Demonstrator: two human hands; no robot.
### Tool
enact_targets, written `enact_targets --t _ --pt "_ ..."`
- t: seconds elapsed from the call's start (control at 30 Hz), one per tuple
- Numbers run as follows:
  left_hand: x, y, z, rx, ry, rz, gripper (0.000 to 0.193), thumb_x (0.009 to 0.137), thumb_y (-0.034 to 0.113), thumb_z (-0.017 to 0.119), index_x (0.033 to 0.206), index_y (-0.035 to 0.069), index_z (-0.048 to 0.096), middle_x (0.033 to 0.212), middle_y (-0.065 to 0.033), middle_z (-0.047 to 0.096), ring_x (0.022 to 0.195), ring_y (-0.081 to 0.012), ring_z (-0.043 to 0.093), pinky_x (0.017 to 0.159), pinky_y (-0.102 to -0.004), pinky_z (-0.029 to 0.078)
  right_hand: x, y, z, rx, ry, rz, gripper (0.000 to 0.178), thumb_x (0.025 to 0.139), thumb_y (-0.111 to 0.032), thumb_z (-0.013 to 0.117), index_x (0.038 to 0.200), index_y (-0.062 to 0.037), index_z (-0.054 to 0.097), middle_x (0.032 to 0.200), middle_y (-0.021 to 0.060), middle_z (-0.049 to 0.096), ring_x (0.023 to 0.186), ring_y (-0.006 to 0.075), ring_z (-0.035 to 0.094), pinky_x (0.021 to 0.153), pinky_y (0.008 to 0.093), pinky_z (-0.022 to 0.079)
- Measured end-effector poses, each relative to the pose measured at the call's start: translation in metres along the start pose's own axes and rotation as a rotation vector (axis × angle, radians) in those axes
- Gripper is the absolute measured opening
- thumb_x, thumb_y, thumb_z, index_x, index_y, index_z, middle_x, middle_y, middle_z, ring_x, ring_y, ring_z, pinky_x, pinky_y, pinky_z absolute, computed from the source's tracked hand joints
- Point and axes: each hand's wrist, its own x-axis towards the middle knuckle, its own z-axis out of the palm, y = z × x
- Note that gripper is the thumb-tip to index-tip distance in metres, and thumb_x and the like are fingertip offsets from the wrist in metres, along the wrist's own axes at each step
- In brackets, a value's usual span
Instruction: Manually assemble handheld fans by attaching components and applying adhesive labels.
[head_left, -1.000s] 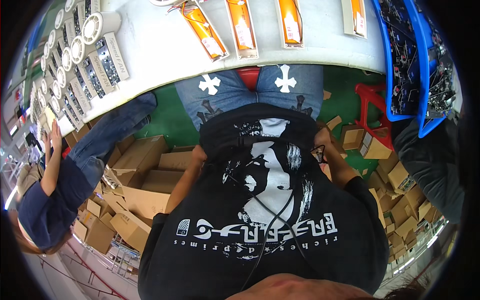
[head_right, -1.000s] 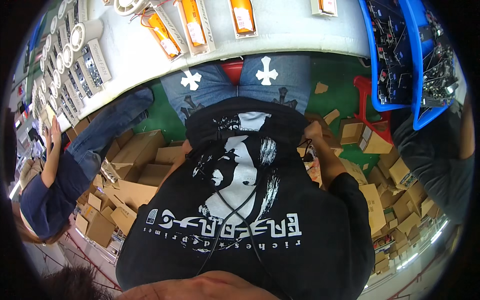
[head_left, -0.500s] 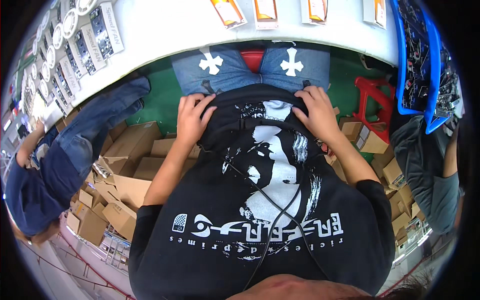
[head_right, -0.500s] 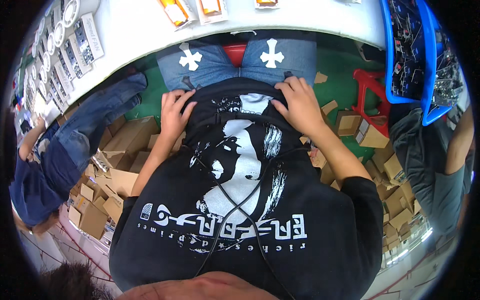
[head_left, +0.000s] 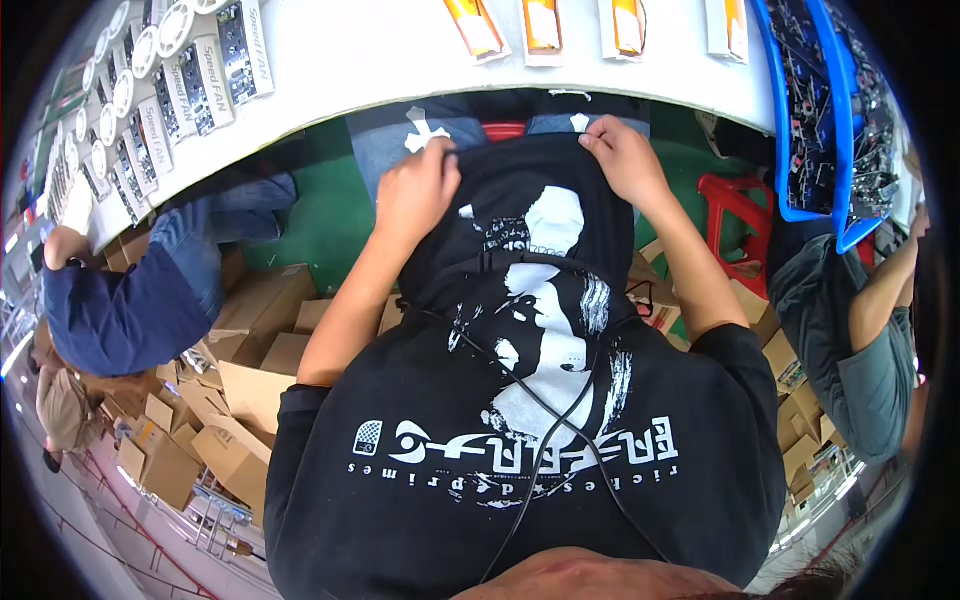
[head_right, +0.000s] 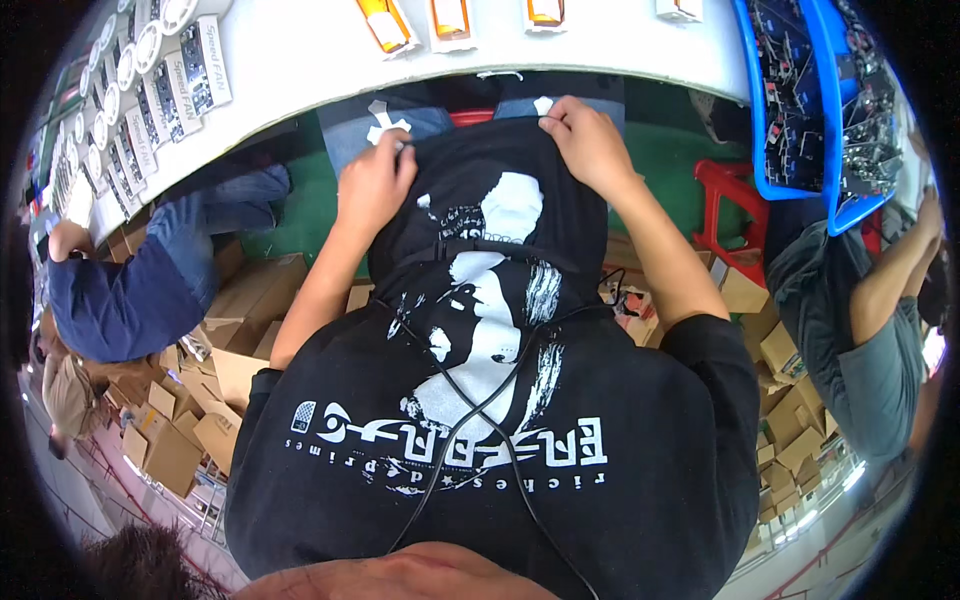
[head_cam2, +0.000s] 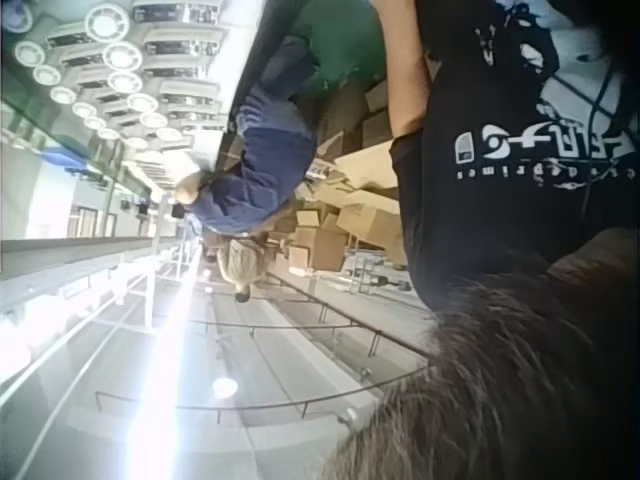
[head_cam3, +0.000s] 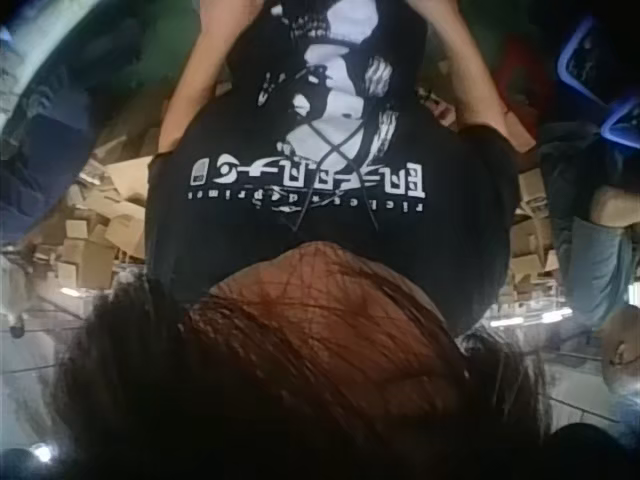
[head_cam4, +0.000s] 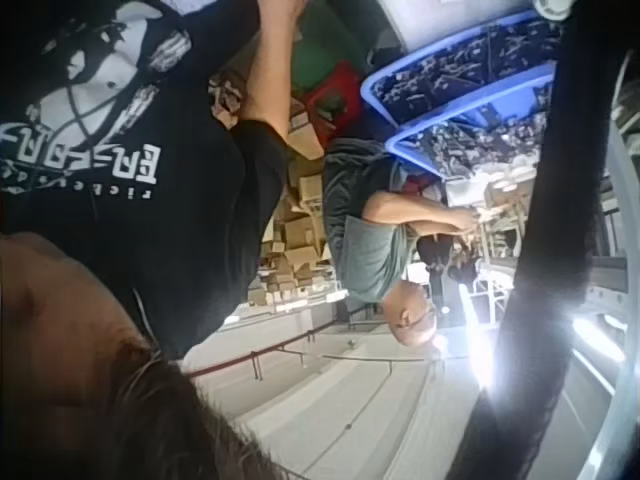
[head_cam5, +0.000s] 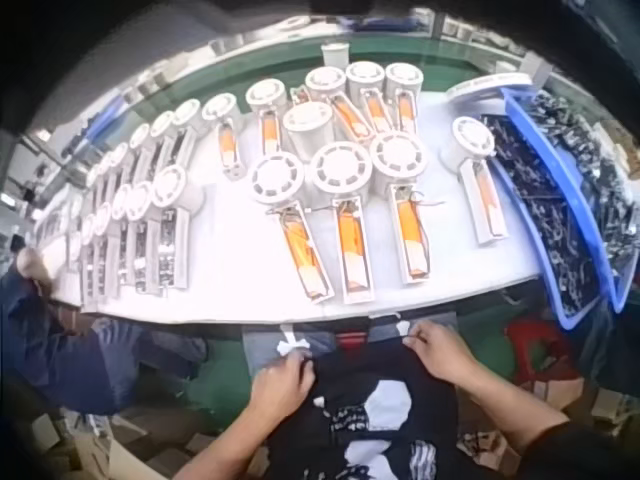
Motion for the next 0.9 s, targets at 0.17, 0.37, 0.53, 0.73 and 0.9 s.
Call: enact_targets --t 0.17,0.37,0.53,0.73,0.9 --pt "0.025 0.027 0.001 -0.191 -0.152 0.135 0.029 0.092 0.024 0.069 0.114 0.006 0.060 0.080 -0.0169 0.069 0.076 -0.0356 0.068 0.068 -0.0444 0.054 -0.014 -0.023 0.002 0.070 0.055 -0.008 0.019 0.091 -0.018 0.070 0.098 -0.0010 0.064 0.086 0.0126 0.065 0.077 0.0260 0.061 0.073 0.0348 0.049" --pt "0.063 0.029 0.033 -0.427 -0.232 0.273 0.025 0.091 0.025 0.072 0.101 0.003 0.066 0.080 -0.0154 0.069 0.074 -0.0269 0.068 0.068 -0.0381 0.052 -0.037 -0.025 -0.009 -0.069 0.122 -0.311 0.023 0.087 -0.019 0.072 0.101 -0.0008 0.067 0.103 0.0156 0.065 0.097 0.0333 0.063 0.086 0.0407 0.050" --pt "0.071 0.033 0.031 -0.739 -0.692 0.122 0.029 0.096 0.028 0.068 0.091 0.000 0.068 0.080 -0.0034 0.064 0.075 -0.0093 0.056 0.068 -0.0293 0.047 -0.051 -0.012 -0.005 -0.180 -0.042 -0.287 0.028 0.087 -0.027 0.072 0.099 -0.0021 0.069 0.099 0.0167 0.066 0.098 0.0359 0.062 0.085 0.0440 0.050" --pt "0.083 -0.001 0.025 -1.047 -0.995 0.101 0.028 0.099 0.030 0.064 0.109 0.004 0.065 0.090 0.0029 0.061 0.085 -0.0082 0.055 0.079 -0.0243 0.046 -0.029 0.034 -0.027 0.576 -0.444 0.005 0.028 0.092 -0.028 0.069 0.106 -0.0034 0.067 0.094 0.0161 0.069 0.087 0.0338 0.067 0.080 0.0395 0.052" --pt "0.088 -0.010 0.041 -0.893 -0.748 -0.074 0.029 0.097 0.029 0.065 0.115 0.005 0.062 0.090 -0.0022 0.063 0.086 -0.0114 0.059 0.080 -0.0249 0.047 -0.052 -0.003 -0.088 -0.197 -0.397 0.073 0.030 0.096 -0.030 0.066 0.113 -0.0052 0.065 0.098 0.0123 0.072 0.089 0.0266 0.069 0.079 0.0371 0.053"
